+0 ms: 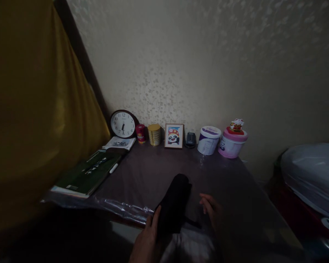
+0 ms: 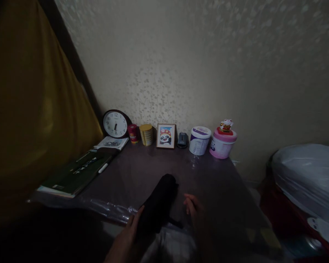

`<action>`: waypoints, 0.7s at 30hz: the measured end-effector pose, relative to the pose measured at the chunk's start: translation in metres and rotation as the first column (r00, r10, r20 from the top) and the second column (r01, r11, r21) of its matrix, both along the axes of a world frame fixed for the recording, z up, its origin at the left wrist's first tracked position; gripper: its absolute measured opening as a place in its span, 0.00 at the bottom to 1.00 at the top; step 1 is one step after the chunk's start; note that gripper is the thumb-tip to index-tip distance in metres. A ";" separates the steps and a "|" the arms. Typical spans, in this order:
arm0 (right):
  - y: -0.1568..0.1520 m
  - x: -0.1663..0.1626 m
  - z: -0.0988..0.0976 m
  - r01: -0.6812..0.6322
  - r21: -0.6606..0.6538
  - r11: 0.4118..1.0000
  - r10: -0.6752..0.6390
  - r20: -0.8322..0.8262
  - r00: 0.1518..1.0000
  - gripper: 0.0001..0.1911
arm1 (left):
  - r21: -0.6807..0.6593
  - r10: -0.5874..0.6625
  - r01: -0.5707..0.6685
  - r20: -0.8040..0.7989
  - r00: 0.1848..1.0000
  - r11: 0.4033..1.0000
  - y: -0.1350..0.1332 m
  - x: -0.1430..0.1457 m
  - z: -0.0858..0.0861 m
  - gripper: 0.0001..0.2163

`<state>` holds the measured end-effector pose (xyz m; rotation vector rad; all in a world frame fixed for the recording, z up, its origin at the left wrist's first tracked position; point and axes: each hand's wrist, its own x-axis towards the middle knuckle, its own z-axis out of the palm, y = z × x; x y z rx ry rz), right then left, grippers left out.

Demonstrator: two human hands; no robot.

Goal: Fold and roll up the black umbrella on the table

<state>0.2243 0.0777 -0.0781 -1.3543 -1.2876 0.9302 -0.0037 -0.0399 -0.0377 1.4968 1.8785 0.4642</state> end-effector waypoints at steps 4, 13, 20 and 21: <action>0.000 0.001 0.000 -0.006 0.013 1.000 0.006 0.006 1.000 0.20 | 0.181 -0.039 -0.024 0.335 0.942 0.983 0.005 -0.008 -0.008 0.33; 0.002 0.003 -0.010 -0.024 0.022 0.999 0.024 -0.005 1.000 0.18 | -0.210 0.246 -0.155 0.526 0.814 0.965 0.009 -0.040 -0.010 0.38; 0.000 0.004 -0.012 -0.047 0.013 0.999 0.048 -0.017 0.999 0.18 | 0.028 0.023 -0.017 -0.239 0.971 0.999 -0.002 -0.033 0.000 0.26; 0.000 0.004 -0.012 -0.046 0.014 0.999 0.047 -0.021 0.999 0.18 | -0.034 -0.011 0.001 -0.302 0.953 0.999 -0.002 -0.031 0.001 0.26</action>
